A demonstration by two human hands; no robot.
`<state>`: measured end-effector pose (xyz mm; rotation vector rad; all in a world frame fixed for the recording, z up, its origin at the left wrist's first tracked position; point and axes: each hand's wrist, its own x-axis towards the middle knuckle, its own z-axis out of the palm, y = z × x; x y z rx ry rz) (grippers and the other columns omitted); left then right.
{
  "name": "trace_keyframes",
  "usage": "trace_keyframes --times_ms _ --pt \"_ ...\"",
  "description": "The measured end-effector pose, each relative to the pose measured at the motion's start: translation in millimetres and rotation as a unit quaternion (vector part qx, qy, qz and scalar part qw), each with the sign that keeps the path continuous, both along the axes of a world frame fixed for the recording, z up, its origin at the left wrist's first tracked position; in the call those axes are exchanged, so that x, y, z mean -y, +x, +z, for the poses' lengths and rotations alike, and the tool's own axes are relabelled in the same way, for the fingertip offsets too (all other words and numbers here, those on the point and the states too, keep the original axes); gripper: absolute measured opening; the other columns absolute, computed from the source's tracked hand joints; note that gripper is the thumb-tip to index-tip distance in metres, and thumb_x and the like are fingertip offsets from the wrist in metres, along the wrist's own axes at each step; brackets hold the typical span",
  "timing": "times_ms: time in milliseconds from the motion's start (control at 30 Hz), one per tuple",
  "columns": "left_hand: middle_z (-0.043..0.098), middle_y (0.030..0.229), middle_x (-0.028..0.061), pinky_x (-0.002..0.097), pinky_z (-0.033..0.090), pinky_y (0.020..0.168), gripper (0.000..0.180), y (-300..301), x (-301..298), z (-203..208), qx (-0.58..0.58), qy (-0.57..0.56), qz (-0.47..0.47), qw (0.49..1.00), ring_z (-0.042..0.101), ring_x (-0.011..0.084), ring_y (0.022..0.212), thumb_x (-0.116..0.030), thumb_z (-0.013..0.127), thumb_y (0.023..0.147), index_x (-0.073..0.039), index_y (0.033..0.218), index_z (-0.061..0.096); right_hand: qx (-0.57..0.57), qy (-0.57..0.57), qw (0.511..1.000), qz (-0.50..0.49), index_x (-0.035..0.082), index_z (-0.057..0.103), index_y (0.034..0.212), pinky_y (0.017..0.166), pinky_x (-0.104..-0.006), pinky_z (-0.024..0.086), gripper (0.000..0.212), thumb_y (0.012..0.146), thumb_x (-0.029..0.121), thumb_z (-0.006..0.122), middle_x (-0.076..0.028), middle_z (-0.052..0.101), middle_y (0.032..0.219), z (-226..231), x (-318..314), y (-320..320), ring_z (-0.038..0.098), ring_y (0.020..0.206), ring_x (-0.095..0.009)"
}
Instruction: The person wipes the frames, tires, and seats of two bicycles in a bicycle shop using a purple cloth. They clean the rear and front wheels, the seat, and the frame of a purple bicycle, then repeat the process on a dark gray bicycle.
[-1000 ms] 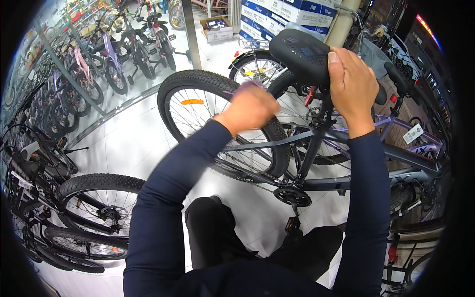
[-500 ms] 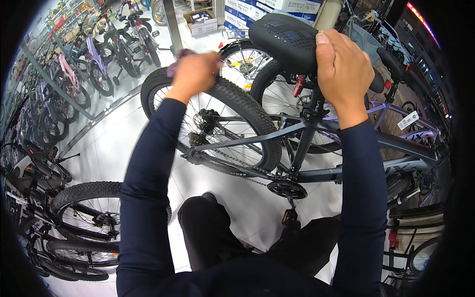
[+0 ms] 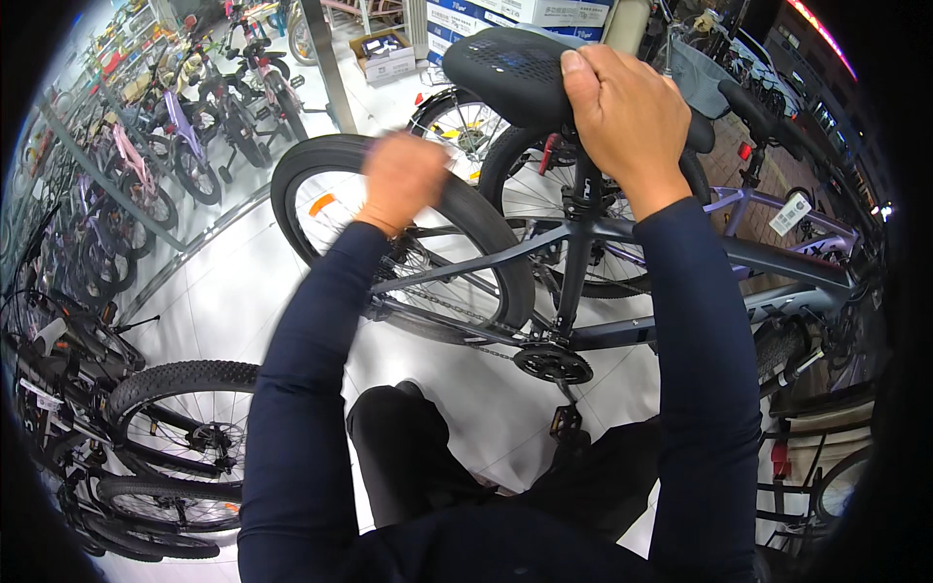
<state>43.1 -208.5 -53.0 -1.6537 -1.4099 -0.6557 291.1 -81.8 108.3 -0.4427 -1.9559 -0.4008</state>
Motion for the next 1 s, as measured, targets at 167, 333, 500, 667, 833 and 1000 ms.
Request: trace_keyframes --times_ms 167,333,500,667,833,1000 --pt "0.077 0.100 0.0153 0.0386 0.056 0.082 0.024 -133.4 76.9 23.4 0.457 -0.007 0.235 0.858 0.074 0.0313 0.092 -0.027 0.069 0.099 -0.006 0.108 0.075 -0.032 0.009 0.999 0.005 0.009 0.071 0.079 0.069 -0.0477 0.049 0.040 0.095 0.044 0.059 -0.011 0.069 0.074 -4.2 2.4 -7.2 0.067 0.070 -0.034" --pt "0.077 0.099 0.0154 0.0382 0.056 0.084 0.023 -118.0 63.2 -17.6 0.397 0.064 0.153 0.903 0.074 0.0312 0.093 -0.026 0.070 0.099 -0.009 0.114 0.072 0.006 -0.007 0.999 -0.044 0.012 0.070 0.088 0.075 -0.0458 0.049 0.036 0.101 0.040 0.052 -0.008 0.071 0.083 -5.8 7.9 -5.6 0.068 0.081 -0.033" --pt "0.070 0.087 0.0076 0.0422 0.054 0.084 0.013 24.0 15.4 6.4 0.080 -0.087 -0.025 0.993 0.068 0.0322 0.083 -0.012 0.067 0.085 -0.012 0.097 0.073 -0.007 0.001 1.000 -0.024 0.011 0.070 0.084 0.072 -0.0474 0.048 0.037 0.097 0.043 0.057 -0.009 0.071 0.081 -5.9 7.6 -4.3 0.068 0.079 -0.034" --pt "0.063 0.082 0.0038 0.0460 0.052 0.098 0.009 99.9 -9.1 -9.4 0.020 -0.177 -0.126 0.976 0.066 0.0263 0.090 -0.016 0.067 0.082 -0.010 0.087 0.065 -0.013 0.005 1.000 0.008 0.011 0.069 0.083 0.071 -0.0483 0.047 0.038 0.098 0.045 0.059 -0.008 0.070 0.080 -2.9 6.0 0.4 0.067 0.078 -0.035" --pt "0.065 0.085 0.0037 0.0425 0.053 0.093 0.014 28.7 9.6 12.6 0.035 -0.067 -0.067 0.995 0.066 0.0256 0.089 -0.017 0.073 0.081 -0.015 0.093 0.067 -0.010 0.002 1.000 0.015 0.011 0.070 0.083 0.071 -0.0476 0.048 0.040 0.098 0.046 0.059 -0.008 0.070 0.080 -4.4 1.9 0.6 0.068 0.077 -0.034" --pt "0.073 0.095 0.0109 0.0438 0.055 0.078 0.013 -25.2 29.5 46.5 0.228 -0.065 0.058 0.970 0.069 0.0344 0.091 -0.020 0.074 0.091 -0.010 0.100 0.072 -0.017 0.005 1.000 0.003 0.010 0.072 0.080 0.071 -0.0483 0.050 0.042 0.097 0.047 0.060 -0.009 0.070 0.076 -5.6 -3.2 -6.8 0.069 0.075 -0.033"
